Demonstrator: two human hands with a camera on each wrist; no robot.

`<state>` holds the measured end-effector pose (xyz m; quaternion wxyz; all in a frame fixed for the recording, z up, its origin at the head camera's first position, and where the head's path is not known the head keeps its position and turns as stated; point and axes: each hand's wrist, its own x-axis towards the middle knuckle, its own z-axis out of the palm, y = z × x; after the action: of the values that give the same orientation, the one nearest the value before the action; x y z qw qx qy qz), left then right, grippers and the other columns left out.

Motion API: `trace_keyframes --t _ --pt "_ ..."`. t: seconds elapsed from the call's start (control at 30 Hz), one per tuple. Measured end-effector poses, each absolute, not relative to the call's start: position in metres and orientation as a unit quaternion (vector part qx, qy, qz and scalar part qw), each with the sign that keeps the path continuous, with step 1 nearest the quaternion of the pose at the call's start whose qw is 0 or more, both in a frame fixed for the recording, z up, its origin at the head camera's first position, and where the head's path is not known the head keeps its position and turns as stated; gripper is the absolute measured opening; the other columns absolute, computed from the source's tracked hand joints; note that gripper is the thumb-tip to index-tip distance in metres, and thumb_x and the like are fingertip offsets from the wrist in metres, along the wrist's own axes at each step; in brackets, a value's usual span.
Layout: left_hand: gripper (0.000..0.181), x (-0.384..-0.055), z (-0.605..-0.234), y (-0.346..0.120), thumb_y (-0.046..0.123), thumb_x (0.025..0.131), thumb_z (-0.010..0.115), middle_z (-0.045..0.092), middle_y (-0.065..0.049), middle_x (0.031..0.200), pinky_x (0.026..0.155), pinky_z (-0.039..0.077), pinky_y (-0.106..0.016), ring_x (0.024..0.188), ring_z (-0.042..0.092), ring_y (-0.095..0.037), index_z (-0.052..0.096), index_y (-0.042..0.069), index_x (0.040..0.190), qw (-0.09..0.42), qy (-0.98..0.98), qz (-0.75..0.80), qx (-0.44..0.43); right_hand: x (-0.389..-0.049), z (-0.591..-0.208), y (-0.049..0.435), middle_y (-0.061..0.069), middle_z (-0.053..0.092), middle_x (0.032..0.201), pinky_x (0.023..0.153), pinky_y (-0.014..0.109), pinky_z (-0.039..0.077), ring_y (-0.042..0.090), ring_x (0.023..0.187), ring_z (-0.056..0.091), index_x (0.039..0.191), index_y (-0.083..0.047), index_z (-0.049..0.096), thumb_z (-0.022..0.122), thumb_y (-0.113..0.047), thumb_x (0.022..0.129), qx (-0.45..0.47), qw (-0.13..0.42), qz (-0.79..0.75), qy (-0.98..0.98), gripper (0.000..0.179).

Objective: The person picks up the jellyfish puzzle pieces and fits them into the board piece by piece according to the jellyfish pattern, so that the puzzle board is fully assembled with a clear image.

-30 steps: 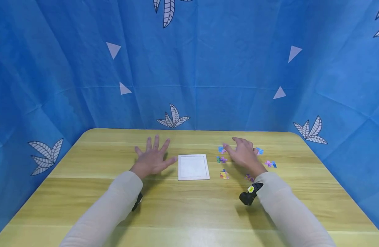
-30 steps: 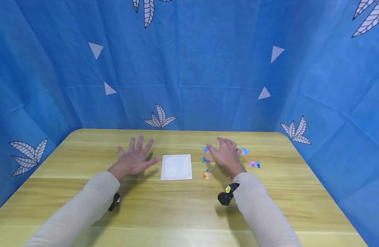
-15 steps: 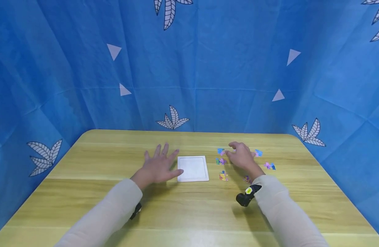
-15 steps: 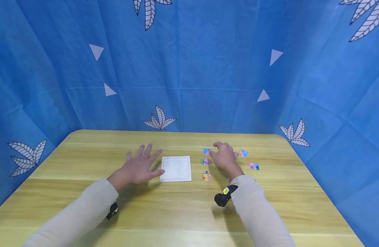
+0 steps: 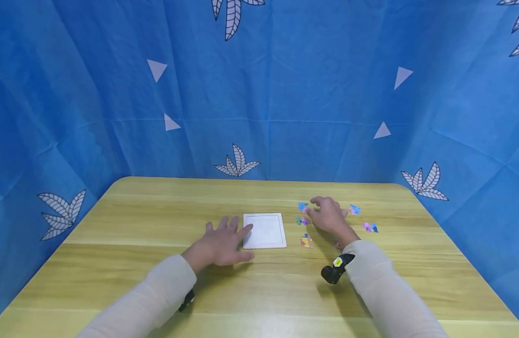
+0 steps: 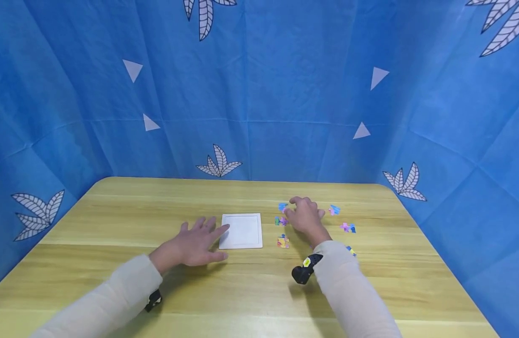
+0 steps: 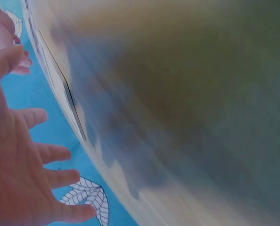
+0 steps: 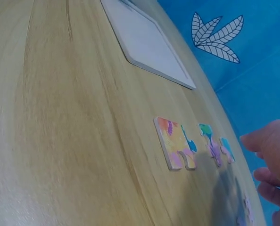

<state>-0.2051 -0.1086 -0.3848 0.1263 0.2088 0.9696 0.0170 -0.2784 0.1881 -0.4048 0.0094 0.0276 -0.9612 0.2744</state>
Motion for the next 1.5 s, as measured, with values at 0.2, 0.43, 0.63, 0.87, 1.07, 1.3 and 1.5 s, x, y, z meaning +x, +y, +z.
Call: trace_keyframes --t 0.2,0.43,0.63,0.87,1.07,1.3,1.5 --pt "0.081 -0.191 -0.384 -0.104 0.069 0.083 0.048 0.016 -0.013 0.157 0.104 0.014 -0.071 0.142 0.015 -0.042 0.025 0.030 0.150 0.161 0.959 0.037 0.230 -0.279 -0.408 0.185 0.018 0.055 0.128 0.088 0.059 0.027 0.042 0.118 0.046 0.131 -0.009 0.054 0.058 -0.032 0.092 0.020 0.004 0.264 -0.964 0.046" --pt "0.088 -0.184 -0.384 -0.098 0.073 0.078 0.052 0.013 -0.012 0.158 0.105 0.014 -0.070 0.142 0.014 -0.042 0.023 0.032 0.150 0.186 0.946 0.044 0.262 -0.281 -0.412 0.185 0.018 0.056 0.125 0.083 0.054 0.032 0.040 0.115 0.049 0.130 -0.007 0.055 0.058 -0.031 0.092 0.033 0.014 0.251 -0.967 0.045" --pt "0.100 -0.182 -0.388 -0.094 0.078 0.070 0.055 0.012 -0.011 0.158 0.105 0.017 -0.069 0.142 0.015 -0.041 0.021 0.031 0.151 0.204 0.941 0.017 0.269 -0.280 -0.414 0.185 0.021 0.053 0.130 0.086 0.056 0.032 0.043 0.119 0.047 0.129 -0.005 0.055 0.057 -0.032 0.092 0.039 0.012 0.241 -0.970 0.046" --pt "0.113 -0.180 -0.389 -0.096 0.077 0.062 0.064 0.010 -0.012 0.158 0.104 0.020 -0.070 0.142 0.014 -0.041 0.017 0.027 0.152 0.208 0.938 0.006 0.277 -0.280 -0.415 0.186 0.021 0.052 0.130 0.084 0.055 0.032 0.043 0.119 0.046 0.130 -0.005 0.055 0.058 -0.031 0.092 0.038 0.014 0.236 -0.971 0.046" --pt "0.116 -0.181 -0.389 -0.096 0.072 0.059 0.071 0.009 -0.013 0.158 0.105 0.018 -0.069 0.142 0.012 -0.042 0.017 0.025 0.151 0.214 0.937 0.031 0.273 -0.282 -0.416 0.185 0.022 0.052 0.130 0.085 0.057 0.032 0.044 0.119 0.046 0.129 -0.005 0.055 0.058 -0.032 0.092 0.041 0.015 0.235 -0.971 0.046" --pt "0.118 -0.180 -0.390 -0.096 0.069 0.057 0.073 0.010 -0.015 0.158 0.105 0.017 -0.069 0.142 0.011 -0.042 0.018 0.024 0.151 0.215 0.939 0.050 0.266 -0.286 -0.418 0.181 0.021 0.052 0.129 0.085 0.057 0.032 0.043 0.118 0.046 0.129 -0.007 0.056 0.058 -0.032 0.092 0.035 0.013 0.234 -0.971 0.045" --pt "0.118 -0.181 -0.389 -0.094 0.068 0.056 0.075 0.011 -0.015 0.158 0.106 0.016 -0.069 0.142 0.012 -0.042 0.019 0.024 0.150 0.213 0.939 0.053 0.265 -0.289 -0.420 0.181 0.020 0.050 0.130 0.087 0.057 0.031 0.042 0.120 0.043 0.129 -0.009 0.055 0.058 -0.034 0.092 0.023 0.006 0.227 -0.974 0.045"
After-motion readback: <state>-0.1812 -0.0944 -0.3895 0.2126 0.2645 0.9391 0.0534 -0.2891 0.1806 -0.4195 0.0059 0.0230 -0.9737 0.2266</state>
